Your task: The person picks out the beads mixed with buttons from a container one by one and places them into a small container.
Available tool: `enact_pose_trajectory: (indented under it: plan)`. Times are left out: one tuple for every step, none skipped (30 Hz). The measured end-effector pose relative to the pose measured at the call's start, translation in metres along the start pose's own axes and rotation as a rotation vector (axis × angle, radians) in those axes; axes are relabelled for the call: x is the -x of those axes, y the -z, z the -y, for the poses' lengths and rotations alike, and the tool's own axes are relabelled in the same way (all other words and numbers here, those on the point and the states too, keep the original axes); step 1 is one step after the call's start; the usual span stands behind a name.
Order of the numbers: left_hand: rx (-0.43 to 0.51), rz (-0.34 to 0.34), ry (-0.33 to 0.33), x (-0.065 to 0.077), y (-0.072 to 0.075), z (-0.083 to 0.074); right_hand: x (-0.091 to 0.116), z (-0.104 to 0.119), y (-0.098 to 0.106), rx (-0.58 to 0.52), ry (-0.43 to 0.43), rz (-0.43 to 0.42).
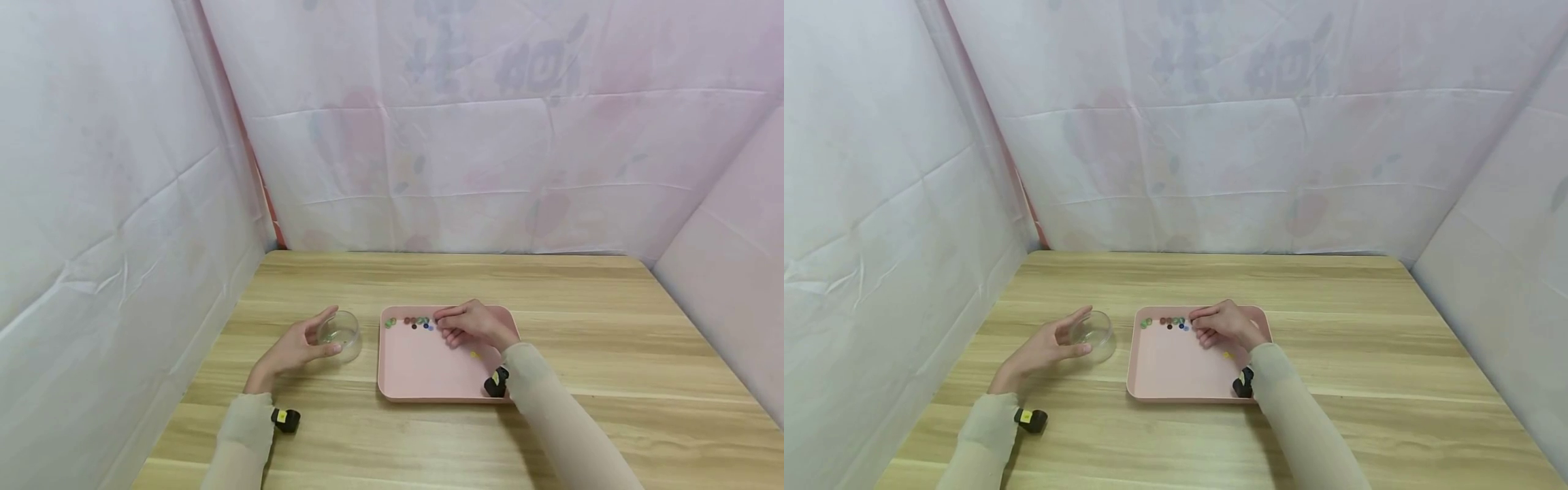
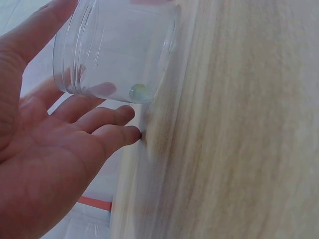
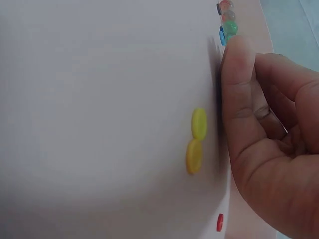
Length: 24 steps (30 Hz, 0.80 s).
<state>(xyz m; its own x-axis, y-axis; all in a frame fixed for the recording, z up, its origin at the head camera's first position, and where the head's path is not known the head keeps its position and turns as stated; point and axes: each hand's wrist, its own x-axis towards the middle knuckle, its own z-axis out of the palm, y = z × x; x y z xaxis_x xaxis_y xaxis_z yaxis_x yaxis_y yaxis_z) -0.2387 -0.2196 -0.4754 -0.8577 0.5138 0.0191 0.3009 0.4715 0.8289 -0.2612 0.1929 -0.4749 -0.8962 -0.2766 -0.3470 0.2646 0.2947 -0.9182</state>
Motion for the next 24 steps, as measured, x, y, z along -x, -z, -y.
enact_pose_trajectory:
  plan:
    - [0.000,0.001,0.000,0.0002,0.0000,-0.0002,0.0004,0.0000,0.0003,0.005,0.002,0.001]
    - [-0.001,0.001,0.000,0.0004,0.0000,-0.0004,0.0007,0.0004,0.0003,0.012,0.001,-0.005]
    - [-0.001,0.002,0.001,0.0007,0.0000,-0.0006,0.0012,0.0009,0.0006,0.024,0.006,-0.008]
    - [-0.001,0.003,0.002,0.0010,0.0001,-0.0009,0.0018,0.0015,0.0009,0.041,0.010,-0.013]
    - [0.004,0.003,0.008,0.0011,0.0001,-0.0012,0.0024,0.0024,0.0010,0.065,0.018,-0.020]
    - [0.007,0.003,0.012,0.0013,0.0002,-0.0016,0.0030,0.0033,0.0011,0.086,0.024,-0.027]
    - [0.008,0.002,0.015,0.0014,0.0003,-0.0017,0.0032,0.0042,0.0010,0.105,0.027,-0.037]
    - [0.009,0.001,0.018,0.0014,0.0003,-0.0018,0.0036,0.0052,0.0008,0.125,0.030,-0.047]
    - [0.011,0.000,0.021,0.0015,0.0006,-0.0021,0.0038,0.0060,0.0007,0.142,0.035,-0.053]
    - [0.012,-0.001,0.024,0.0014,0.0007,-0.0023,0.0038,0.0066,0.0004,0.155,0.036,-0.060]
    - [0.011,-0.002,0.025,0.0014,0.0009,-0.0026,0.0036,0.0071,0.0001,0.164,0.038,-0.065]
    - [0.011,-0.002,0.028,0.0014,0.0011,-0.0031,0.0033,0.0072,-0.0001,0.169,0.039,-0.069]
    - [0.011,-0.002,0.031,0.0014,0.0014,-0.0035,0.0030,0.0071,-0.0004,0.173,0.039,-0.071]
    - [0.012,-0.001,0.036,0.0014,0.0016,-0.0040,0.0029,0.0071,-0.0006,0.178,0.041,-0.070]
    - [0.014,0.000,0.038,0.0014,0.0018,-0.0044,0.0026,0.0067,-0.0007,0.179,0.036,-0.075]
    - [0.011,0.002,0.036,0.0013,0.0020,-0.0045,0.0024,0.0064,-0.0008,0.181,0.033,-0.078]
    - [0.009,0.004,0.036,0.0014,0.0023,-0.0048,0.0022,0.0060,-0.0010,0.181,0.027,-0.081]
    - [0.010,0.007,0.037,0.0013,0.0026,-0.0053,0.0021,0.0057,-0.0011,0.179,0.023,-0.084]
    - [0.011,0.008,0.034,0.0012,0.0027,-0.0054,0.0020,0.0054,-0.0013,0.177,0.017,-0.089]
    - [0.012,0.010,0.030,0.0011,0.0027,-0.0053,0.0019,0.0052,-0.0015,0.173,0.011,-0.093]
    - [0.012,0.010,0.026,0.0010,0.0028,-0.0053,0.0019,0.0050,-0.0016,0.172,0.009,-0.095]
    - [0.010,0.011,0.021,0.0010,0.0029,-0.0053,0.0021,0.0050,-0.0018,0.169,0.007,-0.096]
    - [0.013,0.010,0.022,0.0008,0.0029,-0.0053,0.0023,0.0051,-0.0021,0.165,0.005,-0.096]
    - [0.014,0.010,0.022,0.0009,0.0028,-0.0049,0.0025,0.0049,-0.0024,0.161,0.001,-0.095]
